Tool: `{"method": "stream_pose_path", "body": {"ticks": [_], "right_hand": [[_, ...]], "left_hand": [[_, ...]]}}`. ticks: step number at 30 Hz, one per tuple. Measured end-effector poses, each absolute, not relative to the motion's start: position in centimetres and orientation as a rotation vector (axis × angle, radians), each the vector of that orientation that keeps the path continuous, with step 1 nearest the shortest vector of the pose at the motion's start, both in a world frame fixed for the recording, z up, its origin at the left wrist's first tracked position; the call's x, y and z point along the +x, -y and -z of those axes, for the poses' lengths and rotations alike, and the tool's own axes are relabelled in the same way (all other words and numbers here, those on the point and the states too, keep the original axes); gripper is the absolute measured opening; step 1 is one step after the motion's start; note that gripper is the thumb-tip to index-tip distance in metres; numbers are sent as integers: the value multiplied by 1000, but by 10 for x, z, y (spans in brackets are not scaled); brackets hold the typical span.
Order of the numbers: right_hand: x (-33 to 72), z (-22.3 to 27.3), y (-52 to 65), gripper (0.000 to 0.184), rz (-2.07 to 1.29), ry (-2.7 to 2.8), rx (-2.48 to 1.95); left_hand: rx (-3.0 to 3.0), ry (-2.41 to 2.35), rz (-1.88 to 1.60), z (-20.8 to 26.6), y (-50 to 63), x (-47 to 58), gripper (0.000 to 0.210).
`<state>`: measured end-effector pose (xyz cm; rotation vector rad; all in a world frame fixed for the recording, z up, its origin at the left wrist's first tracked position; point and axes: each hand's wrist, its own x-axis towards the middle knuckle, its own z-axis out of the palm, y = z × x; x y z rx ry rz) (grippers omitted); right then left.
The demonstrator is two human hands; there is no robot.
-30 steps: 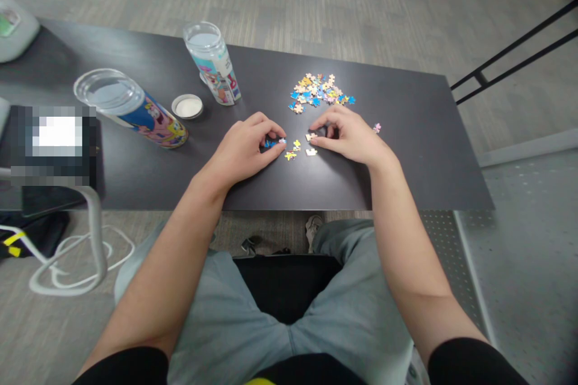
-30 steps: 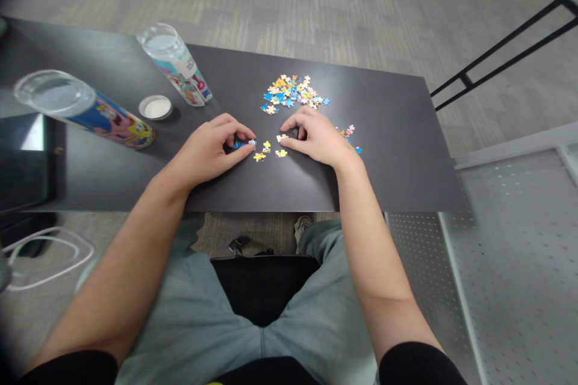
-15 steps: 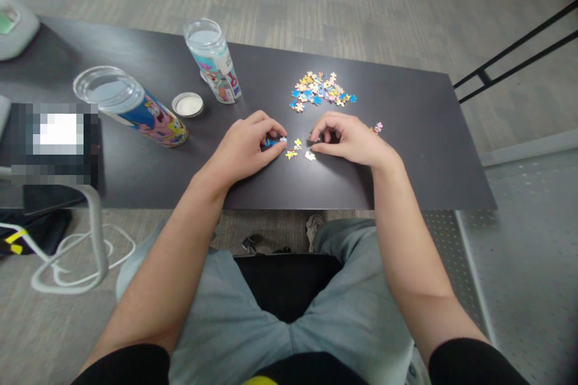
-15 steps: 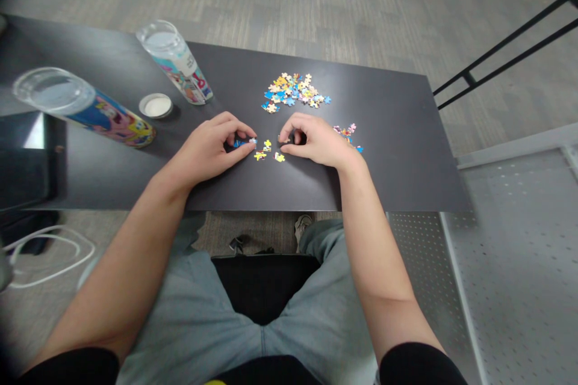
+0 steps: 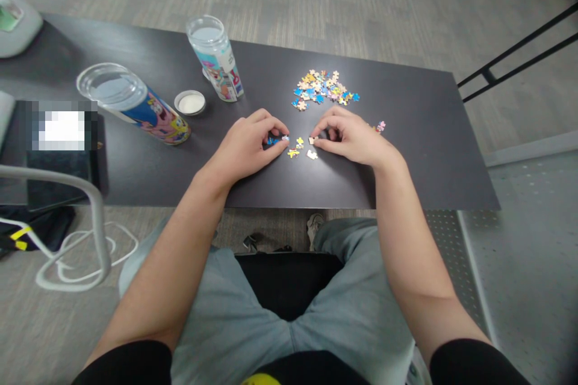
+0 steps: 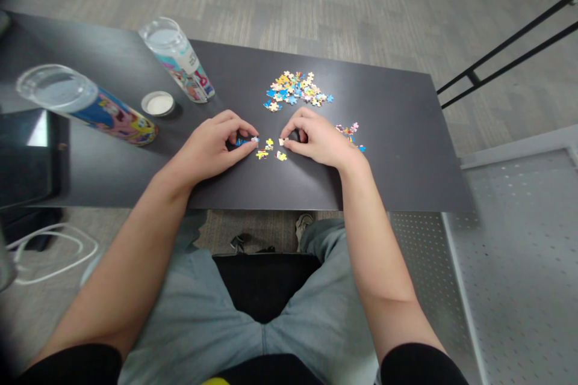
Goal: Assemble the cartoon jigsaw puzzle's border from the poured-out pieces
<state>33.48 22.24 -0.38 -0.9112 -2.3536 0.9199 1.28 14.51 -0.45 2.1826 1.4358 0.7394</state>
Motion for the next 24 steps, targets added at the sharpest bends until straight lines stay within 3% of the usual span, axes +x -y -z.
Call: {"method": "stream_pose_path", "body": {"ticks": [11, 17, 24], "right_hand": [[331, 1, -220, 5, -979, 2335, -866], [336, -4, -217, 9, -1016, 2343, -897], [317, -6, -220, 24, -790, 2314, -1184]], "left_hand": [[2183, -1435, -754, 5, -145, 13, 19], [2165, -1458, -726, 3, -145, 14, 19], [2176, -1431, -734, 3, -146, 15, 19]]}}
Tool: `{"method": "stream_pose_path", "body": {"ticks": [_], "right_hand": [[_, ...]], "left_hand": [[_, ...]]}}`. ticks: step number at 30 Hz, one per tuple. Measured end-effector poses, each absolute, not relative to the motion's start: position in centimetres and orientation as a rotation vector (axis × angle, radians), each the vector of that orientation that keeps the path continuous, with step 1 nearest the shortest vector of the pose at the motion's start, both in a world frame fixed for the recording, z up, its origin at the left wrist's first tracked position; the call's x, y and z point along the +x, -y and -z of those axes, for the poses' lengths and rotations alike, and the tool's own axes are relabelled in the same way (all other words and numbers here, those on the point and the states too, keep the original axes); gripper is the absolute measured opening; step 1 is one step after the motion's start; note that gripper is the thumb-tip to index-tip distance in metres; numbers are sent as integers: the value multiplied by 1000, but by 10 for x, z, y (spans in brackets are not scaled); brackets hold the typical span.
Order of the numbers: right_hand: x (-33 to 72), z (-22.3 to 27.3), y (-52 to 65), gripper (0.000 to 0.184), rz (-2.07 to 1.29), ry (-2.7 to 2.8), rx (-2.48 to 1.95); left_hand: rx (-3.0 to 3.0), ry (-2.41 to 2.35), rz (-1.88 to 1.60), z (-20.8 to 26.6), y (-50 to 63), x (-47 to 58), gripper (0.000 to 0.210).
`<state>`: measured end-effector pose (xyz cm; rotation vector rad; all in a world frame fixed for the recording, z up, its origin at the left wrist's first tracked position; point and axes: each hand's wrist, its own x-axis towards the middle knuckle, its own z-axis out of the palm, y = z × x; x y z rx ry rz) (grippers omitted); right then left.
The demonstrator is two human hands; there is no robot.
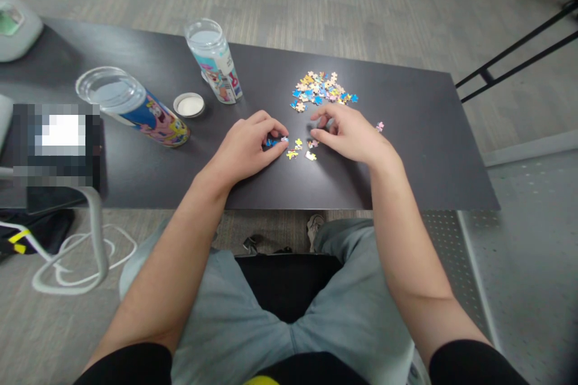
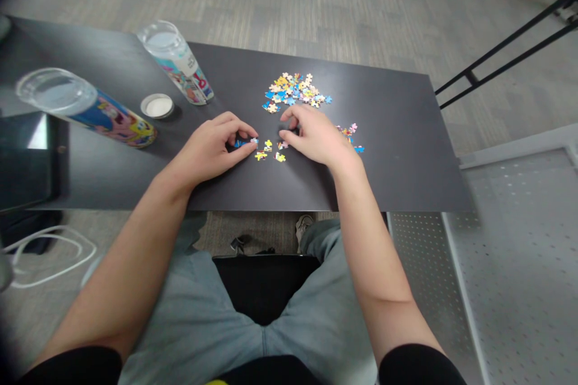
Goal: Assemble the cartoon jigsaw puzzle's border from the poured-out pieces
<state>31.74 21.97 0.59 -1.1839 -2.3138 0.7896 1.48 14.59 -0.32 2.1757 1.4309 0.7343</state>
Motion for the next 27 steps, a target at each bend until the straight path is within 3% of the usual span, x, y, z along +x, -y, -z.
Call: {"method": "stream_pose_path", "body": {"ticks": [7, 15, 27], "right_hand": [[277, 16, -228, 45, -507, 2248, -1395], [275, 21, -239, 16, -534, 2196, -1379], [293, 11, -242, 11, -630, 2244, -1223]], "left_hand": [[2212, -1466, -679, -2, -144, 20, 20], [2209, -1468, -672, -3, -143, 21, 20], [2191, -1487, -671, -2, -145, 18, 21]]}}
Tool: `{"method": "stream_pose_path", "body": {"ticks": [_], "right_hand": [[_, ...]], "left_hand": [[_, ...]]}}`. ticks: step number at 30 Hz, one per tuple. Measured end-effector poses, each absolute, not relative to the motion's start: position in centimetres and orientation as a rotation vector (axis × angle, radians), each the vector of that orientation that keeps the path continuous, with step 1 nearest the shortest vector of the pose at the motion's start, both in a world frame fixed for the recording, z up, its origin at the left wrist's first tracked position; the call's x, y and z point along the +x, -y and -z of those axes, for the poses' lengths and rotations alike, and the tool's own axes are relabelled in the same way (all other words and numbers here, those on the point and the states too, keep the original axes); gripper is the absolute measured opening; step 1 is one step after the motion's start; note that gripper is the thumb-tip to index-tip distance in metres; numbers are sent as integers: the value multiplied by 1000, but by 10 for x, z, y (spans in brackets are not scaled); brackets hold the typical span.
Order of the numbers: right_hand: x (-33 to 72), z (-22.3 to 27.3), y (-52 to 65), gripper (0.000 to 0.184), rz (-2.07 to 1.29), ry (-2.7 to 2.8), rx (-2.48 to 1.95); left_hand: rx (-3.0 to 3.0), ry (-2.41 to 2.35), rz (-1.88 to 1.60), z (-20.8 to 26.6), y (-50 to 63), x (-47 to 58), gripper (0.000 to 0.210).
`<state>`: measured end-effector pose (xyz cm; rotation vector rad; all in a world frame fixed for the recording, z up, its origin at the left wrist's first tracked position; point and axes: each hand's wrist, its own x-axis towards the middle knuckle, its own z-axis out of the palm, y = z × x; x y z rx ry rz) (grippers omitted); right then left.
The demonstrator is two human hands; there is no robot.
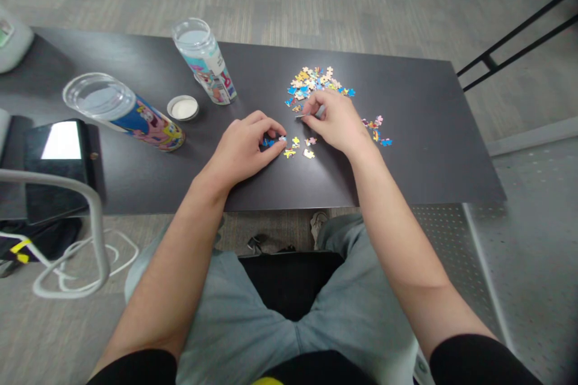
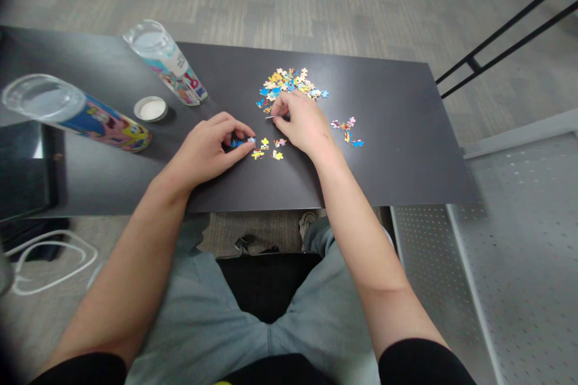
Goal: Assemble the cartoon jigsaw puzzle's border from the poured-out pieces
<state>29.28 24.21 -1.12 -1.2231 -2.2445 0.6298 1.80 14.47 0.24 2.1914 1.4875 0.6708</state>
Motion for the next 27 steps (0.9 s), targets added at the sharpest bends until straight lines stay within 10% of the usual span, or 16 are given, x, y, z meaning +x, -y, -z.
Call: {"method": "stream_pose_path", "body": {"ticks": [14, 27], "right_hand": [[314, 12, -228, 47, -603, 2345, -1188], [304, 26, -234, 37, -525, 2267, -1261]], "left_hand": [[2181, -1470, -702, -1, -147, 16, 22], [2181, -1471, -703, 1, -147, 15, 23]]}}
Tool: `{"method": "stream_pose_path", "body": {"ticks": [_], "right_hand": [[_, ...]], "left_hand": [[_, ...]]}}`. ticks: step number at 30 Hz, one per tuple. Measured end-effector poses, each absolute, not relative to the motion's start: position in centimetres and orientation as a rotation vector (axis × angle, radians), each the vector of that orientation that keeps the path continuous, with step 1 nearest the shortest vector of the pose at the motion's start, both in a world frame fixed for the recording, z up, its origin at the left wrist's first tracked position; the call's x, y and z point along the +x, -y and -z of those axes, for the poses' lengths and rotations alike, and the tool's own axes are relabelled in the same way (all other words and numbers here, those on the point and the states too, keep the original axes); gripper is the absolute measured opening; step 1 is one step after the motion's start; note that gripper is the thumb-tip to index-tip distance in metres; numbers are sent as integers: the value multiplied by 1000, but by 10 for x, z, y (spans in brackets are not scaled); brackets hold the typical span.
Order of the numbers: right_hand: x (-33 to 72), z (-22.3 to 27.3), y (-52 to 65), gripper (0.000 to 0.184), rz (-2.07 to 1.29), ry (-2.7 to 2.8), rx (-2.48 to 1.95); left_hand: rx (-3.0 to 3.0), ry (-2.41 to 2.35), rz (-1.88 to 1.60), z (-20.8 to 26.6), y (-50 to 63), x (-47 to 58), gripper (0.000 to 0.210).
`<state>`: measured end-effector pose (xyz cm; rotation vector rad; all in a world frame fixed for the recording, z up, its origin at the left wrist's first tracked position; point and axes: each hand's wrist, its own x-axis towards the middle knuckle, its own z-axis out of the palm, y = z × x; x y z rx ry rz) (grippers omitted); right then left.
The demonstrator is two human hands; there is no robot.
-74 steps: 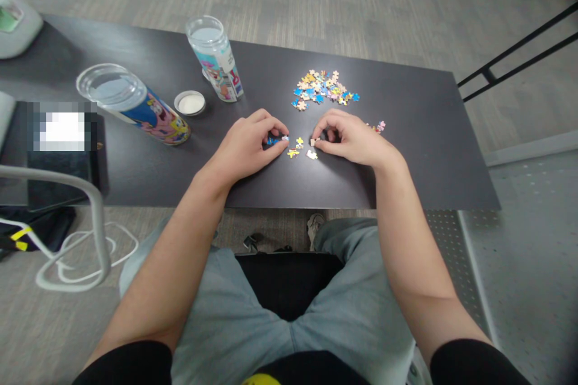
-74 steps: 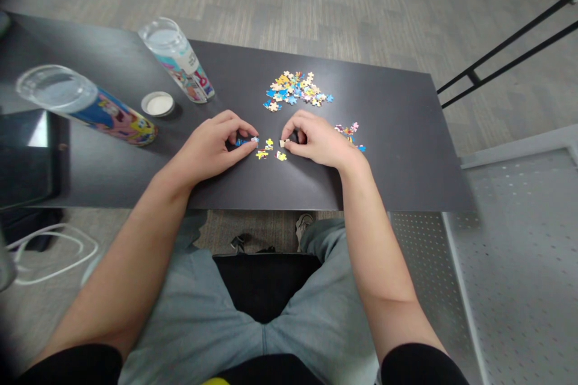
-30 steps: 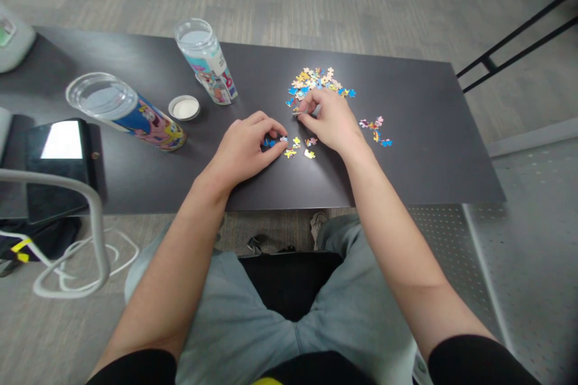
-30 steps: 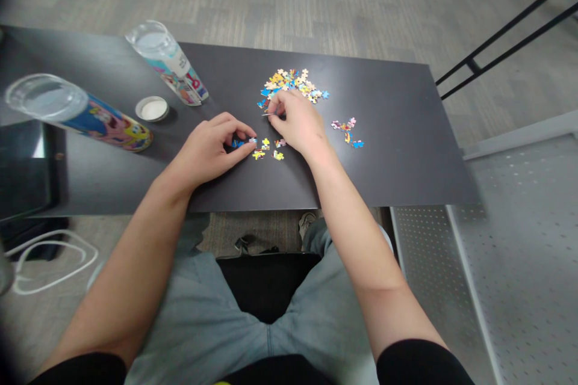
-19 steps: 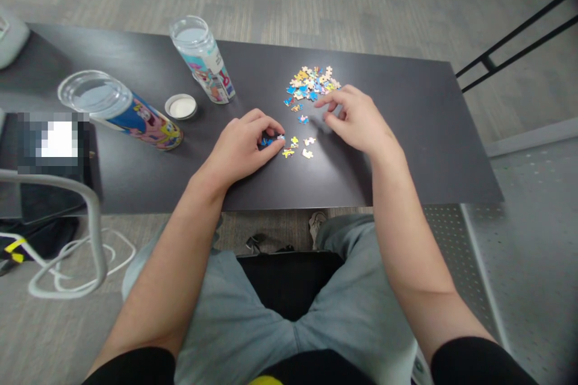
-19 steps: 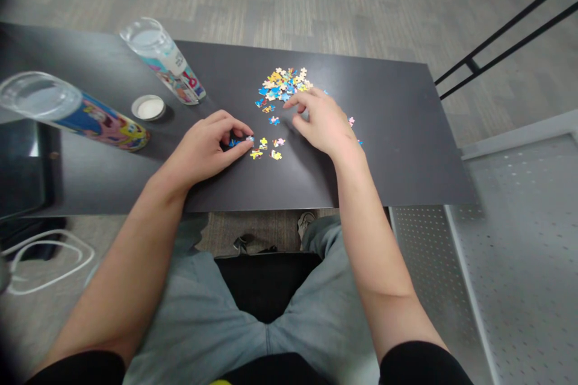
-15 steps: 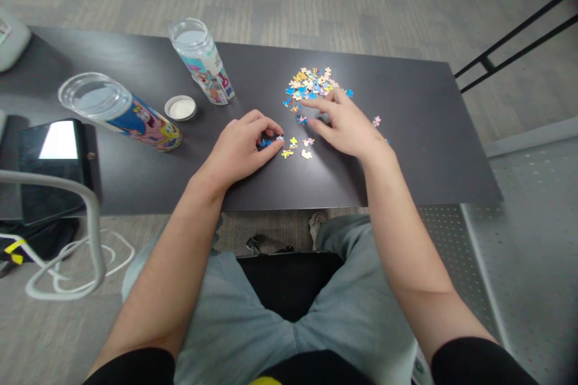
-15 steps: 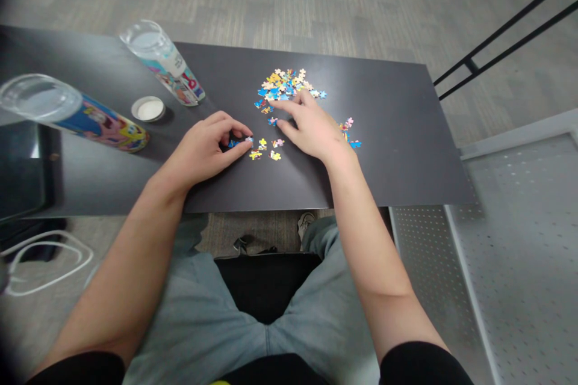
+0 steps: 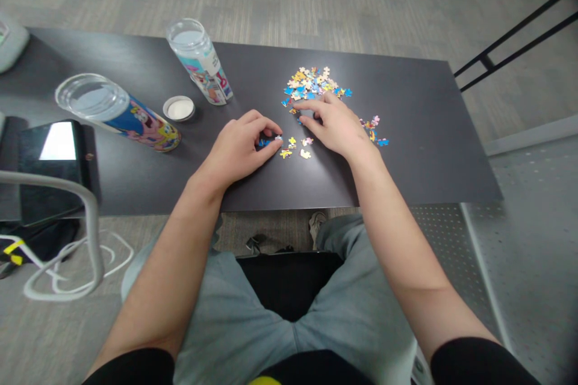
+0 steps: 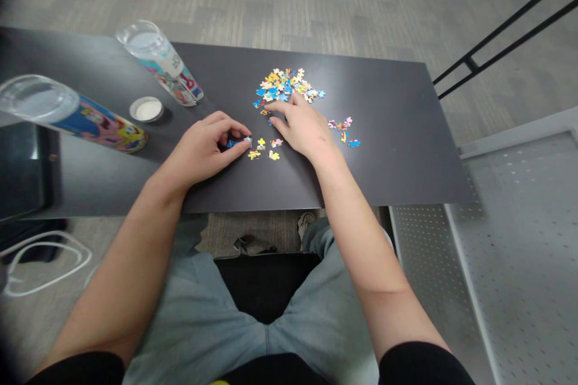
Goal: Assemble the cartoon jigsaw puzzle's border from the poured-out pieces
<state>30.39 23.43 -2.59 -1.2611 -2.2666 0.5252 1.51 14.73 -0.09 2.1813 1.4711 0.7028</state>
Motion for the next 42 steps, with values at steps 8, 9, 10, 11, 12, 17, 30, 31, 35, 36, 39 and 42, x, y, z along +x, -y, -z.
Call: {"method": "stream_pose_path", "body": {"ticks": [8, 9, 10, 11, 12, 17, 30, 31, 35, 36, 39, 42], "right_hand": [[354, 17, -238, 39, -565, 2323, -1237], [368, 17, -240, 39, -573, 2322, -1246], [382, 17, -243, 39, -572, 2313, -1271], [398, 18, -245, 39, -563, 2296, -1299], [414, 19, -248, 37, -546, 2270, -1330], [461, 13, -252, 31, -469, 2196, -1394], [283, 0, -223, 65, -521, 2510, -1336], [281, 2, -224, 66, -525, 2521, -1338], [290, -6, -221, 65, -580, 2582, -1324], [295, -12, -219, 64, -637, 2606, -1303], [309, -25, -214, 61, -905, 2657, -1163], [318, -24, -216, 69, -918, 2559, -1173]], "left_hand": [[2186, -1466, -711, 2, -148, 13, 23], [2186, -1467, -712, 2, -148, 13, 23], [2186, -1467, -716, 2, -148, 13, 23], [2186, -1465, -719, 3, -148, 13, 23], [2187, -1463, -723, 3, -149, 13, 22], [2192, -1459, -728, 4, -150, 13, 24], [2193, -1461, -697, 2, -146, 14, 24], [2194, -1458, -698, 2, -145, 14, 24], [2187, -1438, -727, 4, -144, 14, 23], [2186, -1439, -736, 4, -144, 14, 23], [2189, -1450, -756, 5, -143, 14, 29], [2222, -1462, -738, 6, -142, 15, 49]]}}
